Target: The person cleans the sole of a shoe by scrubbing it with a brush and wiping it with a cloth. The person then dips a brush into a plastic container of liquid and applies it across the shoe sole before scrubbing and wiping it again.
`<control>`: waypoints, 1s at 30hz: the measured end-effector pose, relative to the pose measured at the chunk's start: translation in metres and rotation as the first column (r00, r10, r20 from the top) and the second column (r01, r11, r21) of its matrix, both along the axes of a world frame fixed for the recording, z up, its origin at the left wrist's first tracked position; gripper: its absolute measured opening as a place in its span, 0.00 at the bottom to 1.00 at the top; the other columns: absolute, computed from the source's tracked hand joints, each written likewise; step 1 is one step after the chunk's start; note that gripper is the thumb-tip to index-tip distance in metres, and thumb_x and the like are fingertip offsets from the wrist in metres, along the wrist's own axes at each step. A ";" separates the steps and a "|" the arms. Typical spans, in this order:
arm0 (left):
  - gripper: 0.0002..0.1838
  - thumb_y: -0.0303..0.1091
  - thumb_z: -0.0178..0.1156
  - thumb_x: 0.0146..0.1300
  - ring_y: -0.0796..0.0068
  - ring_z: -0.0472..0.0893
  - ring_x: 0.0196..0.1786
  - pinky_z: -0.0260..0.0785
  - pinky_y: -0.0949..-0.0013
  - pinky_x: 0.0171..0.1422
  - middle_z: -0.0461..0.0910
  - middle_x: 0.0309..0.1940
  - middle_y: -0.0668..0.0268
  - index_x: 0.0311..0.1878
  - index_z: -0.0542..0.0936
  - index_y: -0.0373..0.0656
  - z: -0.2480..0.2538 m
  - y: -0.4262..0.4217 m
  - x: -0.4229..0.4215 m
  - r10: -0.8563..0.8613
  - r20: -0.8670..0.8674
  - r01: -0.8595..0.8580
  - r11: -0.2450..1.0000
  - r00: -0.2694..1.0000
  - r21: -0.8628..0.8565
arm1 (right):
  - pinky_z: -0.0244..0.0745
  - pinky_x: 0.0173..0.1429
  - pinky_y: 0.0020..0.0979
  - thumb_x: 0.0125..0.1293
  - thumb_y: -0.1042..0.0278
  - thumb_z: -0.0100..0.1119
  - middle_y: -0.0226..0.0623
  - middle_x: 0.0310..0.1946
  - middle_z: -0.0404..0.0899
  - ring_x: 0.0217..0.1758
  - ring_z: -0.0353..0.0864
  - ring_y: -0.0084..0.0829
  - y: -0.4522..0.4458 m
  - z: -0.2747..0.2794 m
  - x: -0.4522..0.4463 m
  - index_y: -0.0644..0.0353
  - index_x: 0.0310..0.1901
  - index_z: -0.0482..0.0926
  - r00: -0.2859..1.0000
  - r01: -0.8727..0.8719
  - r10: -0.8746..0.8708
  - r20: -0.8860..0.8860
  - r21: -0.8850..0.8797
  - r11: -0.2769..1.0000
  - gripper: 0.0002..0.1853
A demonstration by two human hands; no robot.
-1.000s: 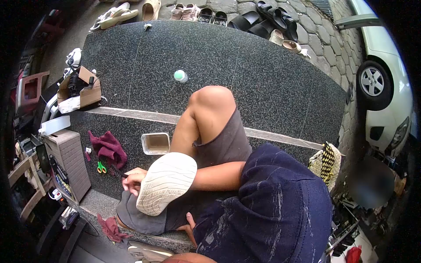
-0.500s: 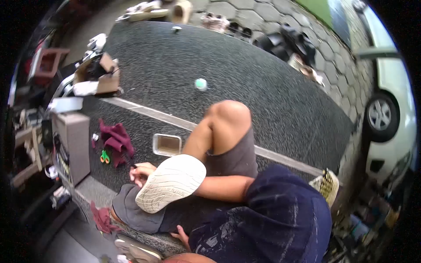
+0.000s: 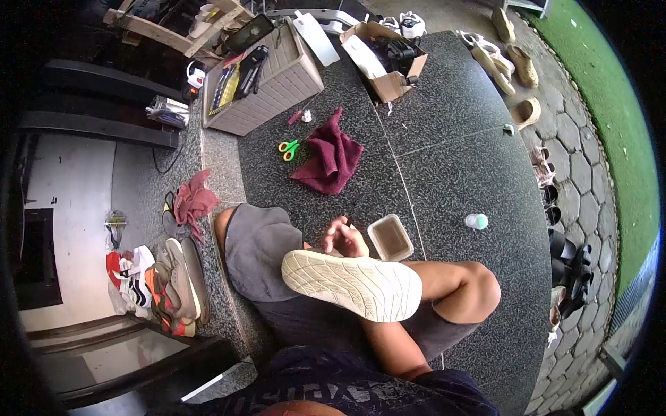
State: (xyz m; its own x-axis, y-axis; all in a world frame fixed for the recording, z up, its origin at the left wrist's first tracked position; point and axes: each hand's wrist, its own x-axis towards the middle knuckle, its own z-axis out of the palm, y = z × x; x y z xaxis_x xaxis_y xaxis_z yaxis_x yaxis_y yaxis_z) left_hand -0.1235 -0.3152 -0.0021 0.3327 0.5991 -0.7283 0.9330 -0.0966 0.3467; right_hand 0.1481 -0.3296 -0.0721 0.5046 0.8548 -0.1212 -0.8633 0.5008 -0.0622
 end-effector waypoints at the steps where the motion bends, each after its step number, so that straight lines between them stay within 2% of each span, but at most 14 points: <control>1: 0.36 0.52 0.52 0.77 0.54 0.78 0.58 0.71 0.60 0.59 0.73 0.62 0.43 0.71 0.57 0.29 0.000 -0.001 -0.002 0.004 0.001 -0.004 1.000 1.000 -0.003 | 0.76 0.38 0.32 0.79 0.54 0.50 0.40 0.28 0.78 0.32 0.79 0.30 0.000 -0.001 0.000 0.57 0.46 0.75 0.999 0.024 -0.024 0.033 0.008 1.000 0.15; 5: 0.34 0.52 0.51 0.78 0.55 0.79 0.57 0.72 0.61 0.57 0.74 0.61 0.44 0.71 0.59 0.30 -0.001 -0.003 -0.005 0.013 0.001 -0.013 1.000 1.000 -0.018 | 0.77 0.38 0.34 0.79 0.55 0.50 0.38 0.28 0.78 0.32 0.78 0.30 -0.007 0.008 0.004 0.57 0.46 0.75 0.998 -0.014 0.015 -0.067 0.003 1.000 0.13; 6: 0.34 0.52 0.50 0.78 0.55 0.79 0.56 0.72 0.61 0.57 0.74 0.61 0.44 0.70 0.60 0.30 -0.001 -0.004 -0.007 0.016 -0.001 -0.016 1.000 1.000 -0.020 | 0.79 0.40 0.36 0.81 0.54 0.48 0.38 0.29 0.76 0.33 0.75 0.31 -0.008 0.004 0.004 0.55 0.47 0.75 0.999 -0.023 0.024 -0.039 0.026 0.999 0.14; 9: 0.33 0.51 0.50 0.79 0.56 0.80 0.55 0.73 0.62 0.56 0.75 0.60 0.44 0.70 0.61 0.30 -0.002 -0.005 -0.008 0.014 0.005 -0.014 0.999 1.000 -0.031 | 0.79 0.38 0.35 0.81 0.54 0.48 0.37 0.29 0.75 0.33 0.75 0.30 -0.010 0.007 0.006 0.55 0.46 0.75 0.998 -0.041 0.042 -0.037 0.017 0.999 0.14; 10: 0.33 0.51 0.49 0.79 0.56 0.80 0.55 0.73 0.62 0.55 0.75 0.60 0.45 0.70 0.62 0.30 -0.002 -0.005 -0.009 0.016 0.005 -0.016 0.999 1.000 -0.036 | 0.79 0.36 0.34 0.81 0.54 0.48 0.37 0.29 0.74 0.32 0.74 0.29 -0.009 0.011 0.003 0.55 0.46 0.75 0.999 -0.016 0.015 -0.042 -0.044 0.999 0.14; 21: 0.30 0.51 0.46 0.81 0.59 0.83 0.52 0.76 0.64 0.51 0.79 0.58 0.46 0.68 0.67 0.32 -0.004 -0.011 -0.011 0.002 0.023 0.000 0.998 1.000 -0.058 | 0.78 0.36 0.33 0.82 0.53 0.47 0.36 0.28 0.74 0.31 0.73 0.28 -0.011 0.014 0.003 0.55 0.47 0.75 0.999 -0.009 0.008 -0.037 -0.046 0.999 0.14; 24: 0.29 0.51 0.45 0.81 0.60 0.84 0.51 0.76 0.65 0.50 0.79 0.57 0.47 0.68 0.69 0.32 -0.007 -0.010 -0.010 0.000 0.027 0.002 0.998 1.000 -0.063 | 0.77 0.36 0.33 0.82 0.54 0.47 0.36 0.28 0.74 0.31 0.73 0.28 -0.012 0.015 0.004 0.54 0.46 0.75 0.999 0.002 -0.003 -0.048 -0.025 1.000 0.14; 27: 0.29 0.51 0.44 0.82 0.61 0.84 0.50 0.77 0.66 0.49 0.80 0.56 0.47 0.67 0.70 0.33 -0.007 -0.005 -0.017 -0.003 0.018 0.004 0.998 1.000 -0.066 | 0.73 0.35 0.32 0.81 0.54 0.48 0.37 0.28 0.75 0.31 0.72 0.29 -0.010 0.012 0.005 0.56 0.46 0.75 1.000 0.022 -0.022 0.016 -0.007 1.000 0.14; 29: 0.29 0.51 0.44 0.82 0.61 0.85 0.49 0.78 0.66 0.48 0.81 0.56 0.48 0.67 0.71 0.33 0.000 0.000 -0.029 -0.013 -0.012 0.012 0.997 1.000 -0.074 | 0.72 0.36 0.33 0.81 0.53 0.46 0.40 0.27 0.78 0.31 0.72 0.30 -0.009 0.012 0.003 0.57 0.45 0.76 1.000 0.024 -0.024 -0.009 -0.026 0.999 0.16; 30: 0.29 0.51 0.44 0.82 0.62 0.85 0.49 0.78 0.66 0.48 0.81 0.56 0.48 0.67 0.72 0.33 0.003 0.002 -0.038 -0.018 -0.027 0.016 0.996 0.999 -0.086 | 0.72 0.36 0.33 0.81 0.52 0.46 0.41 0.27 0.79 0.31 0.72 0.31 -0.010 0.015 0.002 0.57 0.45 0.77 0.998 0.047 -0.046 0.040 -0.031 0.998 0.17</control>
